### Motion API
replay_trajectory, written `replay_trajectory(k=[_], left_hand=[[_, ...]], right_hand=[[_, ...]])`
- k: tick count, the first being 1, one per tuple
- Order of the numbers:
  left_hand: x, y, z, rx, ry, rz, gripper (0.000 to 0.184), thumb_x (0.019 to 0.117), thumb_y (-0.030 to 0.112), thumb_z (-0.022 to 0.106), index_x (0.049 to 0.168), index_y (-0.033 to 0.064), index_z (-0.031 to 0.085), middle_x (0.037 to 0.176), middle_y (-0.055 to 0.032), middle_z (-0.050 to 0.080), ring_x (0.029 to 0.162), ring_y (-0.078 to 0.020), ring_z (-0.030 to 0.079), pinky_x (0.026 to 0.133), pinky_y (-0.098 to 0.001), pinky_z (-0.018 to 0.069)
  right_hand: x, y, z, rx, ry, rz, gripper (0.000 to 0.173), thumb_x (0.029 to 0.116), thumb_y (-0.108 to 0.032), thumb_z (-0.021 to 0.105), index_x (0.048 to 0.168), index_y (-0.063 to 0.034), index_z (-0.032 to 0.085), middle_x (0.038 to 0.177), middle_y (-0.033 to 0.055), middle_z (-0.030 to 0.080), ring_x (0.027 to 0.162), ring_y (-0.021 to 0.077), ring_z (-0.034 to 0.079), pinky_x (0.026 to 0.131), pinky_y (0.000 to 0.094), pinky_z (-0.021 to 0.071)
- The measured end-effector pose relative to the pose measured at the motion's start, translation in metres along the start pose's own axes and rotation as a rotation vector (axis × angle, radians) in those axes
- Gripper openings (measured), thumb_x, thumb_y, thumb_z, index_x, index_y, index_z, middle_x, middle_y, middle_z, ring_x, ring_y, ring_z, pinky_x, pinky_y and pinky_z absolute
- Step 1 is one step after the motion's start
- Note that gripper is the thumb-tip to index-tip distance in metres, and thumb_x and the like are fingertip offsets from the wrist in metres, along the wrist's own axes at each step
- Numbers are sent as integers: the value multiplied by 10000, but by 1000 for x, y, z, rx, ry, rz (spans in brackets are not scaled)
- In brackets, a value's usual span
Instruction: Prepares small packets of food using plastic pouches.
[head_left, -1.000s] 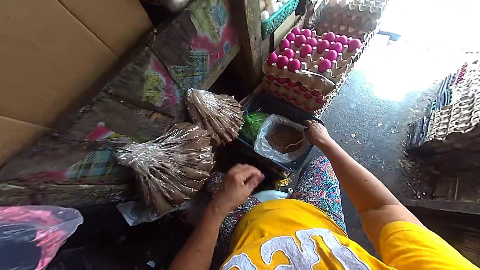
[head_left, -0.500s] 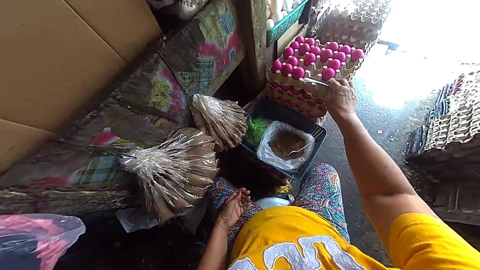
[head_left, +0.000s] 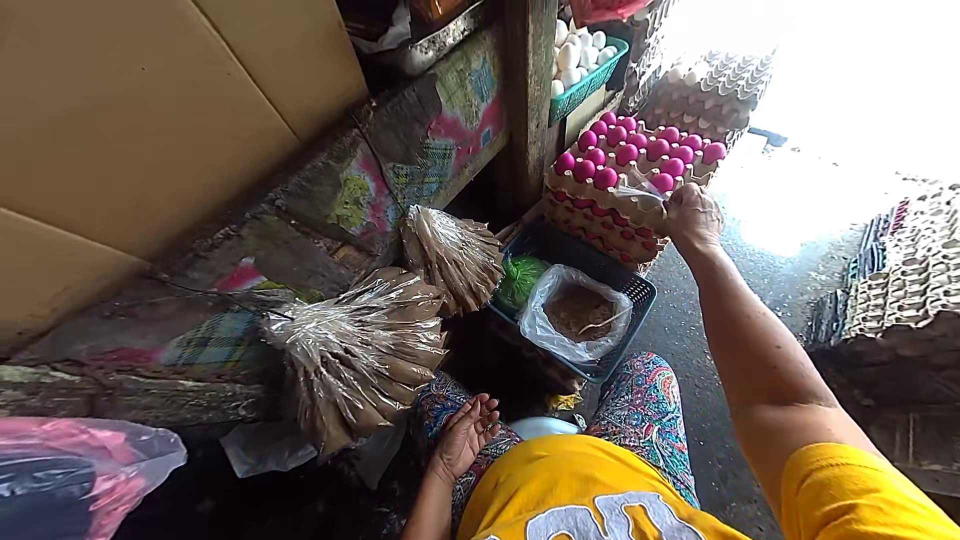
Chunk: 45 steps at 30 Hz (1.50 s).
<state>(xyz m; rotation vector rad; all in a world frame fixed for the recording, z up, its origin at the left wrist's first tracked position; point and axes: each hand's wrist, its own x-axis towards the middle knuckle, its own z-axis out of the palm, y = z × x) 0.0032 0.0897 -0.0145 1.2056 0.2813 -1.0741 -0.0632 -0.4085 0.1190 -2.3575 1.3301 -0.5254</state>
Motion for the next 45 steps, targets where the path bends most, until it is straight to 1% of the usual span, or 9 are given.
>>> replay_trajectory(k=[5,10,13,22,26,35,37,41,45], left_hand=[[0,0,1,7,2,-1,283,1120,169,345,1259,65,568,1116,-76,715,960,-186,717,851,-353,595],[0,-1,2,10,11,1,275,1120,161,347,1241,57,572,1102,-79,717,951,-184,719,846,-349,600],[0,-2,3,24,17,3,273,1119,166,357,1245,57,574,1110,-84,713,954,-190,716,851,-354,596],[0,-4,6,54,19,6,273,1121,170,350,1249,60,565,1100,-75,711,944,-183,715,844,-350,595],[-5,0,23,214,48,-2,259,1108,138,406,1292,23,547,1160,-102,684,971,-182,695,855,-345,575],[-21,59,145,614,-458,316,478,1097,265,389,1449,-47,476,1414,-140,582,1290,-167,567,1095,-355,460],[-21,68,159,558,-482,427,467,1084,240,413,1422,-70,497,1342,-138,616,1219,-134,600,1077,-331,479],[-23,71,172,247,-219,520,192,1052,37,494,1134,-42,648,1003,-66,725,921,-106,694,896,-292,568],[-30,70,168,122,-105,556,137,1030,3,534,1077,-22,660,935,-48,724,864,-113,715,879,-295,592]], right_hand=[[7,26,4,370,32,110,395,1036,-308,602,1228,33,653,1212,286,660,1177,440,615,1014,655,426],[4,47,11,1031,94,302,244,1020,-155,628,1195,12,597,1006,89,635,814,118,643,766,319,574],[-6,48,5,1209,123,367,195,1041,-119,585,1202,-12,563,981,64,673,762,102,676,722,287,594],[-49,63,8,1101,149,413,288,1041,-137,566,1278,21,523,1081,124,627,835,146,650,733,336,575],[-88,56,11,1010,21,194,316,1082,-165,487,1316,47,486,1164,168,640,959,194,686,854,395,583],[-216,-40,43,1220,-411,-259,113,1040,-77,474,1083,-7,552,904,22,700,743,104,692,723,319,620],[-236,-52,49,1190,-469,-350,123,1039,-56,494,1081,22,580,896,18,689,757,78,685,733,292,611],[-259,-60,58,1144,-561,-398,121,1030,-65,531,1049,23,612,870,8,671,759,51,670,711,252,600],[-267,-62,57,1145,-626,-319,100,1035,-68,535,1031,11,597,885,8,679,782,65,702,733,262,629]])
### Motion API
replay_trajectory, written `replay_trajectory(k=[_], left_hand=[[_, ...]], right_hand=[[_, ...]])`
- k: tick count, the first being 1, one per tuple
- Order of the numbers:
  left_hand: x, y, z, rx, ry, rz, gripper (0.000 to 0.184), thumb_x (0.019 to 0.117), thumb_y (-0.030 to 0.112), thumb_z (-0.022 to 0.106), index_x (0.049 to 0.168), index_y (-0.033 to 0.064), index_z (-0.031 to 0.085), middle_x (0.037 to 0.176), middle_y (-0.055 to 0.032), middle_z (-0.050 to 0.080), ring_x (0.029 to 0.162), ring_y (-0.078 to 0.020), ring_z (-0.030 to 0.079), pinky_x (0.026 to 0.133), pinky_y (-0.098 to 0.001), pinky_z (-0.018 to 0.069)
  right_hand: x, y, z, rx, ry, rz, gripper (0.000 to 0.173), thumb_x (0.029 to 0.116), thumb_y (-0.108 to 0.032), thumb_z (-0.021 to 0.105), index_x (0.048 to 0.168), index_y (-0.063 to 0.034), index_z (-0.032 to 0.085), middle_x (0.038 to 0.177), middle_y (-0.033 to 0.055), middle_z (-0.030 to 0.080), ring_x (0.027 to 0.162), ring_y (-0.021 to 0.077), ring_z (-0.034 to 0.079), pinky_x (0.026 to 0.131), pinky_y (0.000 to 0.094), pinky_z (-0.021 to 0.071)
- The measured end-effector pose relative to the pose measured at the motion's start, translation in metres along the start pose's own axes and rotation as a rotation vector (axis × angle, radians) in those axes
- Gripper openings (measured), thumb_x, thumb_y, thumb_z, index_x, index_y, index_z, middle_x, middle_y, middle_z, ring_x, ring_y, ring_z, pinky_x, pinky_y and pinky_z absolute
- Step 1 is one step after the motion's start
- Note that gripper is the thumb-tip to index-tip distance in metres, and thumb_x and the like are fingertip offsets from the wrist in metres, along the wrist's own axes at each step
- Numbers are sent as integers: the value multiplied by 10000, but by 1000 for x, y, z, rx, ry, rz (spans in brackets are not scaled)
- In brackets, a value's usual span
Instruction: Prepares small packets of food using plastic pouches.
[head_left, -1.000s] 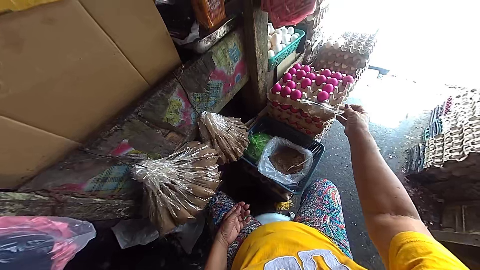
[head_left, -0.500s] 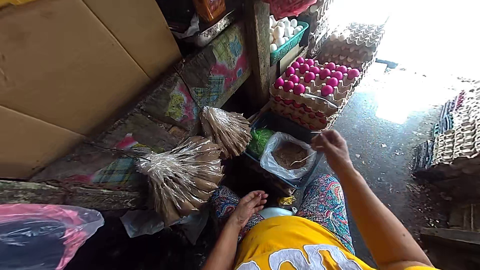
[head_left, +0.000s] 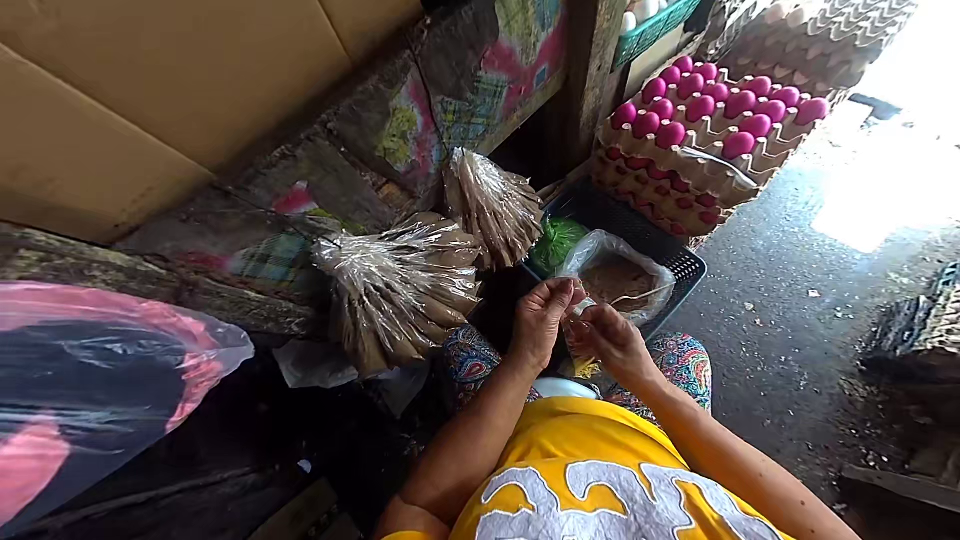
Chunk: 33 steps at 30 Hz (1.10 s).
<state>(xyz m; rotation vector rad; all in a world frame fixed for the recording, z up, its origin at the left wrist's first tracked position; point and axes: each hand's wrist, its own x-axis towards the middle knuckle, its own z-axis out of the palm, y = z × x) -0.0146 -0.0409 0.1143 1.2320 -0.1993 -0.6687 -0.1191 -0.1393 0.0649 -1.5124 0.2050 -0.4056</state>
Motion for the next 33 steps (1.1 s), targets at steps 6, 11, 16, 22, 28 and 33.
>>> replay_trajectory(k=[6,11,16,22,28,33], left_hand=[[-5,-8,-15,283,-71,263,103,988,17,594,1010,-51,667,863,-43,712,826,-71,687,835,-280,582],[-20,-17,-16,532,-138,324,143,959,43,620,993,-69,703,915,-107,720,863,-116,690,845,-312,576],[-20,-23,-15,666,-158,277,230,989,144,607,956,-68,691,858,-159,688,813,-213,673,799,-396,555],[-23,-30,-16,691,-233,403,223,991,102,609,953,-96,702,872,-199,699,850,-259,689,833,-409,552],[-27,-31,-16,577,-338,243,262,1044,103,532,1079,-114,675,944,-201,708,859,-215,693,858,-380,558],[-28,-28,-13,348,-306,110,265,1062,127,509,1152,-99,612,940,-117,654,800,-106,626,780,-285,542]], right_hand=[[6,-11,-1,43,-7,110,375,1037,-279,538,1288,0,536,1143,53,662,978,128,691,778,309,622],[14,-22,-3,55,25,129,331,961,-225,613,1203,-4,654,1064,41,715,930,129,704,820,336,618],[10,-30,-4,-129,128,47,92,913,-52,643,963,18,674,929,30,722,846,66,701,787,269,607],[5,-34,-6,-431,125,-61,161,942,-99,655,892,51,683,797,64,662,742,54,636,720,241,546],[8,-38,-10,-594,112,-73,276,969,-166,659,840,78,668,745,135,633,705,193,625,703,388,530],[10,-40,-13,-395,90,67,181,976,-119,639,937,58,652,832,66,645,771,82,628,754,291,548]])
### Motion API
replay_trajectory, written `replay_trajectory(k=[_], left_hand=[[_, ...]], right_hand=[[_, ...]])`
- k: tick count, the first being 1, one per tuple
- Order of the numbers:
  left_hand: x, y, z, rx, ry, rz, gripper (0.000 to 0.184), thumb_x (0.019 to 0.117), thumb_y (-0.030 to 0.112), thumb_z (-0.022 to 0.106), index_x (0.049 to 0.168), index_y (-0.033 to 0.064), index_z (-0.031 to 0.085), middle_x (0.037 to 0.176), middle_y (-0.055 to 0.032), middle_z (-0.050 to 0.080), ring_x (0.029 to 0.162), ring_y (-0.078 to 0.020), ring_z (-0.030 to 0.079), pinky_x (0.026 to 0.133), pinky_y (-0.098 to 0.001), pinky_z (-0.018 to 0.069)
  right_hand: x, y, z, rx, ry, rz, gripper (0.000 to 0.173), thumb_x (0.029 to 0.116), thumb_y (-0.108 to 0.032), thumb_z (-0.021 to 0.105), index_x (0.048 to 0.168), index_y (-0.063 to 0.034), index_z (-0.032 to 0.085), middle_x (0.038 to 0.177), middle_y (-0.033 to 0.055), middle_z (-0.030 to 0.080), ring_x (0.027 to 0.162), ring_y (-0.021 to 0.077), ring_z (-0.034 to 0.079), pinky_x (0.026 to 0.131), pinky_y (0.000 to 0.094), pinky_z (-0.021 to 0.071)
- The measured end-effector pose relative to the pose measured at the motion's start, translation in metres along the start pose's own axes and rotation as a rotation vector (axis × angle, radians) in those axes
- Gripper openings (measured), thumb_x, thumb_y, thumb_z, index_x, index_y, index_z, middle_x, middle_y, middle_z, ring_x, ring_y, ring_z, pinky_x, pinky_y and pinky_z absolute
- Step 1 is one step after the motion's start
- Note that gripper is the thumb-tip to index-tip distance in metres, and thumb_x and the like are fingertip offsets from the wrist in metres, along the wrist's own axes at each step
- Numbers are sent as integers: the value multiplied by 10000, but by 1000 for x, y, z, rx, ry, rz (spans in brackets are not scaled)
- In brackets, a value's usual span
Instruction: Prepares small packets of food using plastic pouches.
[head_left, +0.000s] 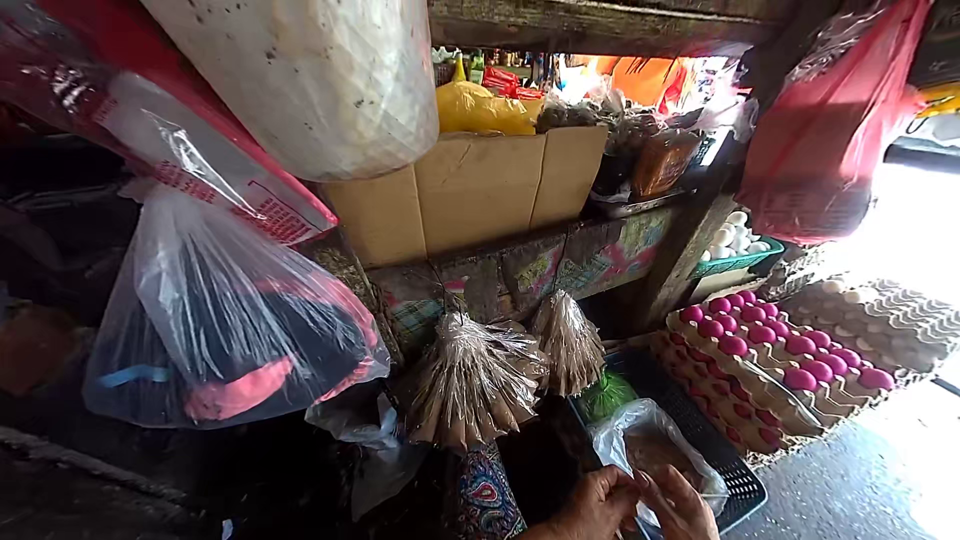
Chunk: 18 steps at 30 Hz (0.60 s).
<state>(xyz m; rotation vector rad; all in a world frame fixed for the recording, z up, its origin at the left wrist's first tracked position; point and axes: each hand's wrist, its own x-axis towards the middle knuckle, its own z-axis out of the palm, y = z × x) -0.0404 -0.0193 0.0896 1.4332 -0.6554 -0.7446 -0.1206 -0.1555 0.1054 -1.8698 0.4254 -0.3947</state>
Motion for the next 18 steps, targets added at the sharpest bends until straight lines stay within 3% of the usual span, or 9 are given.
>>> replay_trajectory(k=[2,5,9,11,15,18], left_hand=[[2,-3,-3,-29,46,-3,226,1049,137,535,1130,-59,611,908,-61,633,743,-67,595,706,-246,522],[2,-7,-5,-30,78,47,166,1030,112,551,1064,-26,636,817,17,603,666,-3,534,640,-184,468],[1,-6,1,53,74,133,194,1029,120,534,943,-9,651,782,29,595,713,3,550,708,-193,476],[2,-6,4,104,103,131,241,1036,148,521,871,12,633,727,48,547,677,6,519,682,-193,455],[3,-5,6,105,105,90,289,1052,189,517,828,35,617,680,80,509,627,24,484,638,-173,429],[4,-2,6,8,73,66,159,1008,134,600,888,42,652,735,86,590,647,42,522,631,-149,446]], right_hand=[[-1,2,-2,79,-59,13,144,972,-58,605,1022,68,656,905,82,668,816,96,657,767,291,573],[-4,11,1,70,-30,-75,111,946,-36,611,990,49,668,880,60,673,781,65,651,739,245,566],[-7,9,7,-64,54,-158,166,958,-75,585,945,58,682,818,103,661,740,134,633,725,317,542],[-10,9,9,-90,63,-153,217,980,-120,561,921,47,686,793,105,648,731,156,625,716,351,528],[-12,13,8,-31,64,-100,303,1013,-188,504,866,19,671,698,31,594,667,87,575,666,304,487],[-12,18,6,162,79,-52,307,1035,-222,501,832,-36,636,672,-58,552,623,-5,553,632,208,501]])
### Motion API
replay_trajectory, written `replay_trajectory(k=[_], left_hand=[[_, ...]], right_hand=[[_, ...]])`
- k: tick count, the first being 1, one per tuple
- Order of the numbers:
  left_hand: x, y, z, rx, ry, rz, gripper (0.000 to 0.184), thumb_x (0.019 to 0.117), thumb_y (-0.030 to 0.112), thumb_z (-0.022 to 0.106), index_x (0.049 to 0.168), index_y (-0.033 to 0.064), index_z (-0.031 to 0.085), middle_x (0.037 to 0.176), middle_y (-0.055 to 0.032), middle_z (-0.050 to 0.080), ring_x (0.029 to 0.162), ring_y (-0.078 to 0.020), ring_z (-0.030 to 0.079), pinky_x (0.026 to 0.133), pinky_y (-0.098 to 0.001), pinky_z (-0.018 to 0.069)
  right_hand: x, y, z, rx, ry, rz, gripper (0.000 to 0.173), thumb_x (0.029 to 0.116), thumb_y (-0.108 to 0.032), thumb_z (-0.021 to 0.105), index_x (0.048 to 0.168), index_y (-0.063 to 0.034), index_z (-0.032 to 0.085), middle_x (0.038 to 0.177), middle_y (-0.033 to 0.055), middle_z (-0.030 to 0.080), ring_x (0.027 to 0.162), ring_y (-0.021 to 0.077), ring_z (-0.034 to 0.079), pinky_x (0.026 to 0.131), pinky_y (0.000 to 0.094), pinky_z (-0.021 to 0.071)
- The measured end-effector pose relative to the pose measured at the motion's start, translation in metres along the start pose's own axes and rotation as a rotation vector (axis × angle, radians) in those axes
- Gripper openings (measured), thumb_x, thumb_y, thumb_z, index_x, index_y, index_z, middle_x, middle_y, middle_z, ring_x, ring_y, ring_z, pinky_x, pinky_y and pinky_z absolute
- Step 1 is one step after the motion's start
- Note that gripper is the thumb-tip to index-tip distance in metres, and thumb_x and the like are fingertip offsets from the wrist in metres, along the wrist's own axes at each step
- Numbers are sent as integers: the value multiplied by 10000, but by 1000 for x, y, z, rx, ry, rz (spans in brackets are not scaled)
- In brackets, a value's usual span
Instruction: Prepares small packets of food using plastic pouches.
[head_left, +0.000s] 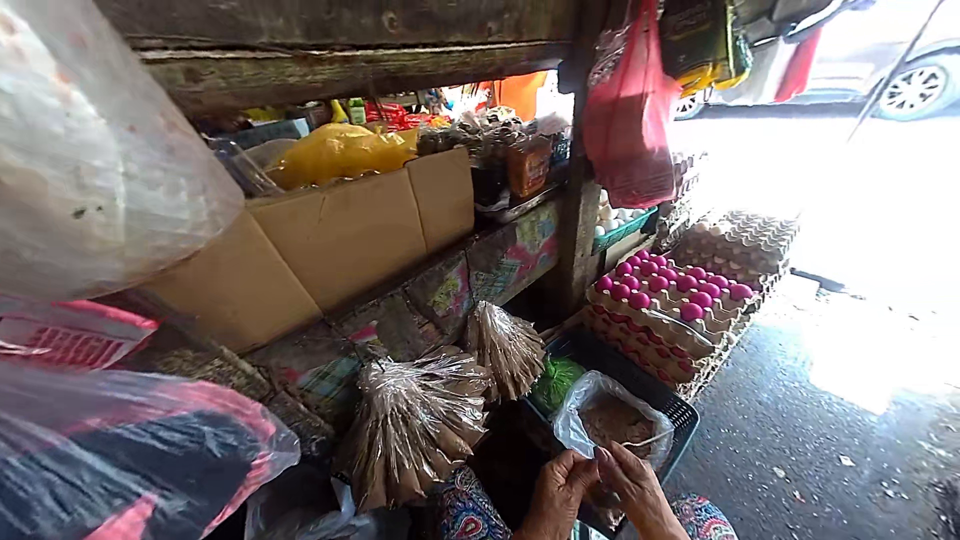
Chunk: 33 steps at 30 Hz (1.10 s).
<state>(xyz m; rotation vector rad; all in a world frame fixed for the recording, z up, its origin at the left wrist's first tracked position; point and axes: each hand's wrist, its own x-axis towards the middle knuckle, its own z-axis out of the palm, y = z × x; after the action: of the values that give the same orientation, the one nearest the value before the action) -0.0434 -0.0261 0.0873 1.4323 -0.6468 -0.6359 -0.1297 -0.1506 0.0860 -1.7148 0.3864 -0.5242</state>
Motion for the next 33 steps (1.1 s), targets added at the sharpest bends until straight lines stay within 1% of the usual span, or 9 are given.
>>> replay_trajectory(k=[8,11,14,18,23,26,29,31,33], left_hand=[[3,-1,4,-3,-51,-43,116,1012,84,571,985,12,658,770,66,611,666,33,542,640,-155,460],[4,-2,7,14,-50,-87,174,1042,115,518,933,38,630,717,80,560,600,35,495,595,-149,437],[7,0,7,61,-38,-80,264,1061,147,463,856,58,601,702,79,526,613,21,504,618,-162,453],[8,-6,2,-19,-9,-42,277,1031,123,512,770,99,602,638,111,527,558,39,493,567,-143,443],[7,-2,-7,-91,-46,-31,33,932,13,673,941,34,697,799,58,688,692,25,607,669,-161,515],[8,-6,-12,-54,-16,-41,65,955,28,650,913,41,698,779,68,682,661,45,576,635,-141,478],[8,-13,-17,23,1,-25,137,999,57,565,891,42,648,733,82,612,638,50,540,628,-141,468],[9,-16,-18,66,37,-22,191,1021,70,485,884,32,613,682,88,546,588,46,493,595,-144,444],[10,-15,-17,53,61,-56,237,1056,103,450,888,49,608,680,92,569,570,45,493,582,-140,442]], right_hand=[[3,-2,-22,156,-124,49,163,1002,-153,583,1058,-22,662,853,-25,655,709,19,616,678,207,545],[2,-4,-24,31,-114,25,159,1002,-137,585,1015,-3,671,819,-10,654,694,7,607,675,188,529],[3,-8,-22,-150,-82,32,264,1036,-186,550,1004,45,673,810,86,641,705,119,616,695,293,535],[7,-7,-16,-255,-61,7,332,1049,-234,515,960,43,675,783,111,628,710,172,607,705,354,512],[19,-3,-9,-107,-60,83,449,1079,-339,438,793,-41,613,641,-17,523,603,65,535,614,281,461],[20,-4,-7,-4,-145,109,421,1094,-345,380,946,-41,631,735,-13,578,639,49,574,642,253,516],[20,-8,-7,-36,-299,75,367,1057,-298,523,1190,31,614,937,116,663,758,144,629,724,336,541],[18,-7,-5,-40,-342,32,331,1015,-215,624,1217,47,609,1035,147,674,838,163,656,787,340,560],[17,-3,-2,-11,-285,16,251,996,-145,644,1157,48,648,1001,122,694,827,123,669,784,295,571]])
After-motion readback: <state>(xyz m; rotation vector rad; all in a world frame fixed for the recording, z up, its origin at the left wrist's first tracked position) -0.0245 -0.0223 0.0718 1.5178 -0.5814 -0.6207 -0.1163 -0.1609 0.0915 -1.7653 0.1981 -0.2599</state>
